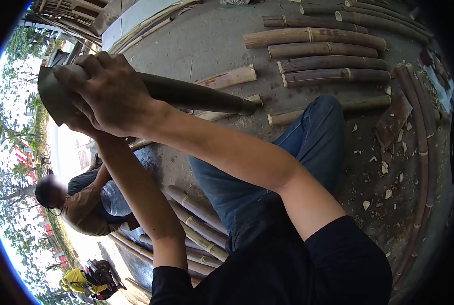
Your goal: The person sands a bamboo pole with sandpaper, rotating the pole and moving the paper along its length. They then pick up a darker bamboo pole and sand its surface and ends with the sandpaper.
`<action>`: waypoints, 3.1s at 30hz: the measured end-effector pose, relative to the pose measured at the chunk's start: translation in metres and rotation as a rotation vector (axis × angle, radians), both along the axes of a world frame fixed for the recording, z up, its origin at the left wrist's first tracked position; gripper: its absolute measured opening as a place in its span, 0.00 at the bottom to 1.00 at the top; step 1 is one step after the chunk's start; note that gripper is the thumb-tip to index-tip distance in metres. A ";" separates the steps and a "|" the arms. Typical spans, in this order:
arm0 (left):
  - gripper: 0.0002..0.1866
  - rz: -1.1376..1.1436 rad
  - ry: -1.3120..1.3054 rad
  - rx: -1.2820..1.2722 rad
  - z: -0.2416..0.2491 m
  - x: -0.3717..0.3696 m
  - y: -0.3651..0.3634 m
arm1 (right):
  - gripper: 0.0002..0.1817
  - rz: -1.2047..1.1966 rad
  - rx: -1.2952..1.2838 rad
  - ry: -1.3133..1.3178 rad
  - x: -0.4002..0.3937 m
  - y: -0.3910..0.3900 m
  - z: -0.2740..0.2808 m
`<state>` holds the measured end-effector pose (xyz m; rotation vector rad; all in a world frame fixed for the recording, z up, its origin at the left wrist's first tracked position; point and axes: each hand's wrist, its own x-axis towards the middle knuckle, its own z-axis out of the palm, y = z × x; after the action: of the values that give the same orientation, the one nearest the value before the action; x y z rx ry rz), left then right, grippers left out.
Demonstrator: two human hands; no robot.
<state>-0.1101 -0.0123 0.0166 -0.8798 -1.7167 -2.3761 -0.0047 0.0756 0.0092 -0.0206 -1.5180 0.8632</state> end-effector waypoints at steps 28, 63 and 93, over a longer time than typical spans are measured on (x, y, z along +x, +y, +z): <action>0.28 0.207 -0.018 0.156 -0.007 0.007 -0.006 | 0.24 0.078 -0.357 -0.706 0.100 0.080 -0.453; 0.36 0.003 -0.063 0.202 0.006 0.086 0.079 | 0.38 0.219 -0.512 -0.514 0.086 0.094 -0.420; 0.36 0.319 -0.029 0.152 -0.005 0.030 0.030 | 0.32 -0.156 -0.247 -0.420 0.064 0.060 -0.369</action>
<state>-0.0803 0.0174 0.0115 -0.5082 -1.5267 -2.2750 0.0598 0.1357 -0.3601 -0.5230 -1.7594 0.9540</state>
